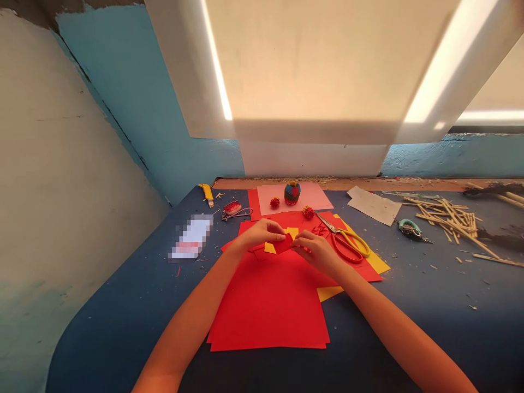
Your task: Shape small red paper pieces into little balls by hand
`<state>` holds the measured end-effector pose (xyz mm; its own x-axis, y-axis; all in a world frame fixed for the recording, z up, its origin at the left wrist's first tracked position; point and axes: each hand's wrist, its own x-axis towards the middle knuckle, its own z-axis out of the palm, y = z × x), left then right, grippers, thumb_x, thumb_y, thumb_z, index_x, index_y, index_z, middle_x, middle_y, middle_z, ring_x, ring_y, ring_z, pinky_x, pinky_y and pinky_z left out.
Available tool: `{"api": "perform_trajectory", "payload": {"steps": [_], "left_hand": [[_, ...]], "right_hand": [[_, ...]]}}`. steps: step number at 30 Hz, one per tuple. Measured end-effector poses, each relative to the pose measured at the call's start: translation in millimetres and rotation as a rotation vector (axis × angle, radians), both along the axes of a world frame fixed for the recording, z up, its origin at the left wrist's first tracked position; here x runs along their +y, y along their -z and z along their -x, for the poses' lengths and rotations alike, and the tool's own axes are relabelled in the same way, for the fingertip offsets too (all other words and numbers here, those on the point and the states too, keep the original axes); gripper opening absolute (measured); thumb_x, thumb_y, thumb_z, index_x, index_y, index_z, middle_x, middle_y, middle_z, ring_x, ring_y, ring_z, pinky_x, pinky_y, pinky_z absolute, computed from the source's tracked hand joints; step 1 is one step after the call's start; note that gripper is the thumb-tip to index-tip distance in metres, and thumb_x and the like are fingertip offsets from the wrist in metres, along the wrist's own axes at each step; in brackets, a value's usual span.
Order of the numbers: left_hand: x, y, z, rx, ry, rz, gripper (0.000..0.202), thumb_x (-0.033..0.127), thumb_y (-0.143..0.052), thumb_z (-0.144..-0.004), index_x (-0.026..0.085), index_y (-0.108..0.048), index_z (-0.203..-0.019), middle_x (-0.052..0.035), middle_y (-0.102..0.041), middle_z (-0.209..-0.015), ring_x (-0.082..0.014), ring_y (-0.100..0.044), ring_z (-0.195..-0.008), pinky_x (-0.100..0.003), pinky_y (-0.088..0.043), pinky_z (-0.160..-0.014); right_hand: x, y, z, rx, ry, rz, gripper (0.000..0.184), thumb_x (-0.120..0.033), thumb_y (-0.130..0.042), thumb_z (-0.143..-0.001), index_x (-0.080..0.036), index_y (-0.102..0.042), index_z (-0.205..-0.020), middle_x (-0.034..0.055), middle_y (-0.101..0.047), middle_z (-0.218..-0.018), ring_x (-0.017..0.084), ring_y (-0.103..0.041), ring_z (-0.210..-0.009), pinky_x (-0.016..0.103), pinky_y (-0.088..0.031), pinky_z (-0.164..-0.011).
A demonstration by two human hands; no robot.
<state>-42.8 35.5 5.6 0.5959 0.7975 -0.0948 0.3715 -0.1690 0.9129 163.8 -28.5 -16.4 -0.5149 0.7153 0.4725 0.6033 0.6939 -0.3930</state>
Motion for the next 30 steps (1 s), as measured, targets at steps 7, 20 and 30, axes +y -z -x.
{"api": "perform_trajectory", "payload": {"steps": [7, 20, 30], "left_hand": [[-5, -2.8, -4, 0.017, -0.007, 0.039, 0.026, 0.036, -0.066, -0.067, 0.013, -0.068, -0.082, -0.0062, -0.066, -0.081, -0.0155, -0.06, -0.073, -0.023, -0.046, -0.061], [-20, -7.5, -14, 0.084, 0.046, -0.082, 0.024, 0.033, -0.063, -0.069, 0.013, -0.068, -0.08, -0.0047, -0.066, -0.073, -0.0146, -0.06, -0.067, -0.022, -0.042, -0.056], [-26, -9.2, -25, -0.148, -0.085, -0.108, 0.02, 0.029, -0.062, -0.072, 0.011, -0.067, -0.076, -0.004, -0.063, -0.065, -0.0122, -0.058, -0.063, -0.022, -0.045, -0.059]], "right_hand": [[3, -2.8, -4, 0.031, -0.017, -0.036, 0.024, -0.028, -0.041, -0.091, -0.021, -0.064, -0.09, 0.0073, -0.058, -0.091, 0.014, -0.06, -0.074, 0.027, -0.047, -0.067], [2, -1.8, 1, 0.119, 0.155, 0.123, 0.013, -0.028, -0.051, -0.084, -0.02, -0.061, -0.084, 0.0059, -0.062, -0.092, 0.017, -0.061, -0.079, 0.03, -0.047, -0.069], [7, -7.6, 3, 0.648, 0.156, 0.588, 0.028, -0.041, -0.06, -0.075, -0.017, -0.064, -0.088, 0.006, -0.068, -0.082, 0.017, -0.064, -0.073, 0.027, -0.048, -0.06]]}}
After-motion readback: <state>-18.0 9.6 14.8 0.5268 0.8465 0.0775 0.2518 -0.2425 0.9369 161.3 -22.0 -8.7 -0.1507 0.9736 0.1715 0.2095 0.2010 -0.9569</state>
